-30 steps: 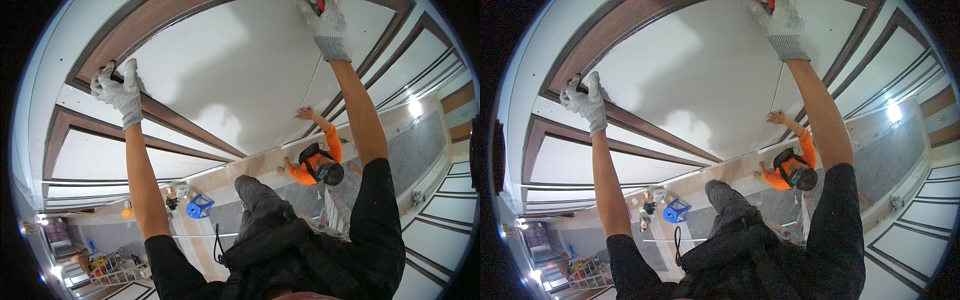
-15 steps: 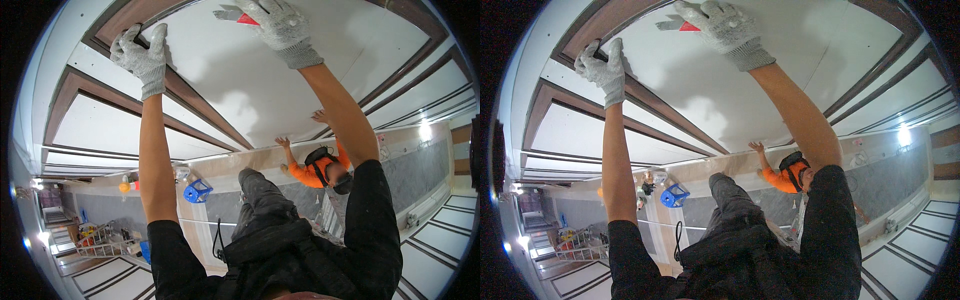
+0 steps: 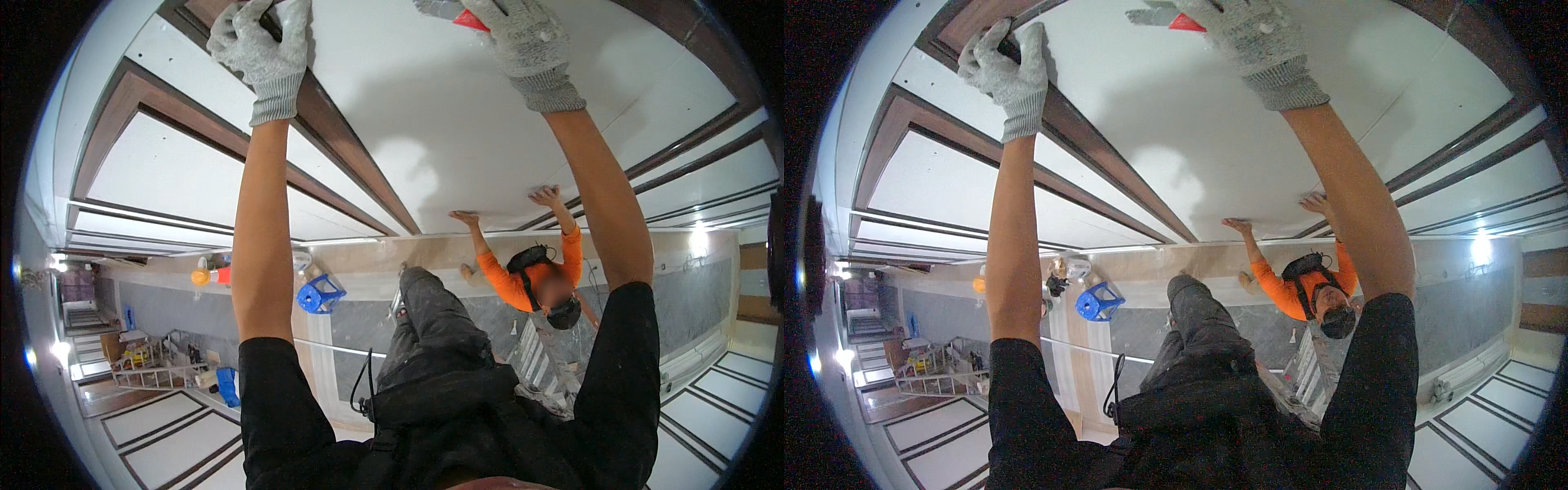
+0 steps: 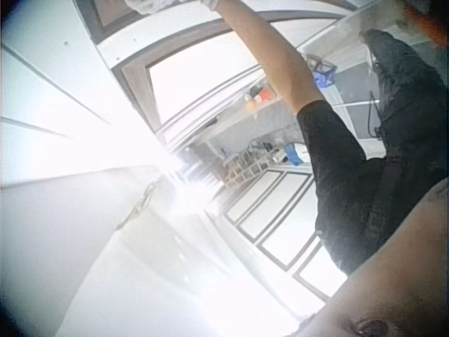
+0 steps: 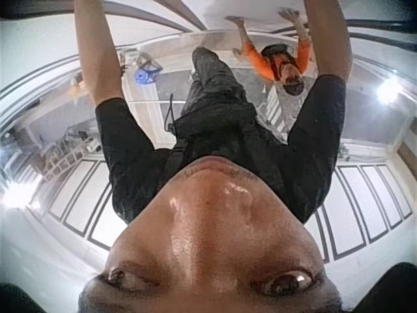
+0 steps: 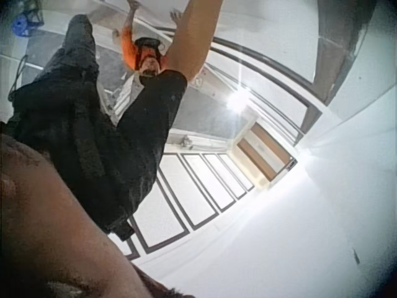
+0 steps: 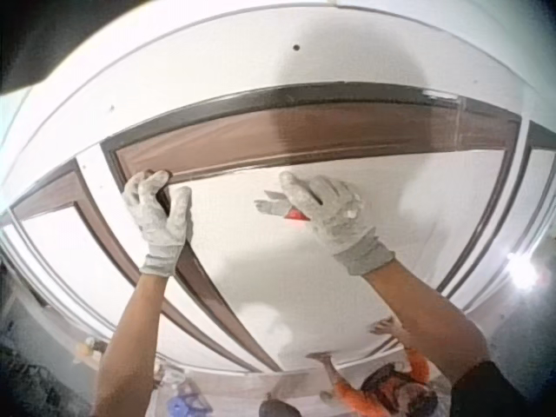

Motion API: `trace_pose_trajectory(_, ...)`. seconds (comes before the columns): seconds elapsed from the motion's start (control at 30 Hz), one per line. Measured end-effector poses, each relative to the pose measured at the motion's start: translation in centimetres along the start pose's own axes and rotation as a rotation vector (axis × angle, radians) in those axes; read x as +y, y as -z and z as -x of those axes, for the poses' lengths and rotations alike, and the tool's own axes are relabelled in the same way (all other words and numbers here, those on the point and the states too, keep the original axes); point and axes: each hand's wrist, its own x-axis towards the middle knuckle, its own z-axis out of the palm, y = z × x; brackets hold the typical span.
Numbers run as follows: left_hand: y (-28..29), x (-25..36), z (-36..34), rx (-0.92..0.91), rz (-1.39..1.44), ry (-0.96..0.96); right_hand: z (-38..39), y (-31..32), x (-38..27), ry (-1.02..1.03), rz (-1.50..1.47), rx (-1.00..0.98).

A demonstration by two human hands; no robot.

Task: The person positions white ceiling panels into a wooden frame while standing on scaffolding, using a utility knife to trim excess material and securing the panels into place.

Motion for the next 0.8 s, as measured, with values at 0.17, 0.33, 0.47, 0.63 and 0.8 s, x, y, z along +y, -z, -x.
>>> trace_pose_trajectory(0.17,-1.0,3.3,-1.6,0.089,-0.101,-0.097,-0.2,1.4,0.6,-0.034,-0.001,-0.014)
trace_pose_trajectory(0.33,0.3,5.2,-2.4,0.065,-0.197,-0.054,-0.4,0.8,-0.1,-0.009,0.038,-0.030)
trace_pose_trajectory(0.47,-0.3,4.4,-2.0,0.148,-0.222,-0.111,-1.3,0.7,-0.9,0.013,0.074,-0.036)
trace_pose_trajectory(0.63,-0.3,5.2,-1.9,0.064,-0.235,-0.118,-0.2,0.7,-0.1,-0.017,0.057,-0.042)
trace_pose_trajectory(0.8,1.7,3.7,-1.3,0.000,-0.231,-0.129,-0.1,0.8,0.1,-0.006,-0.022,-0.120)
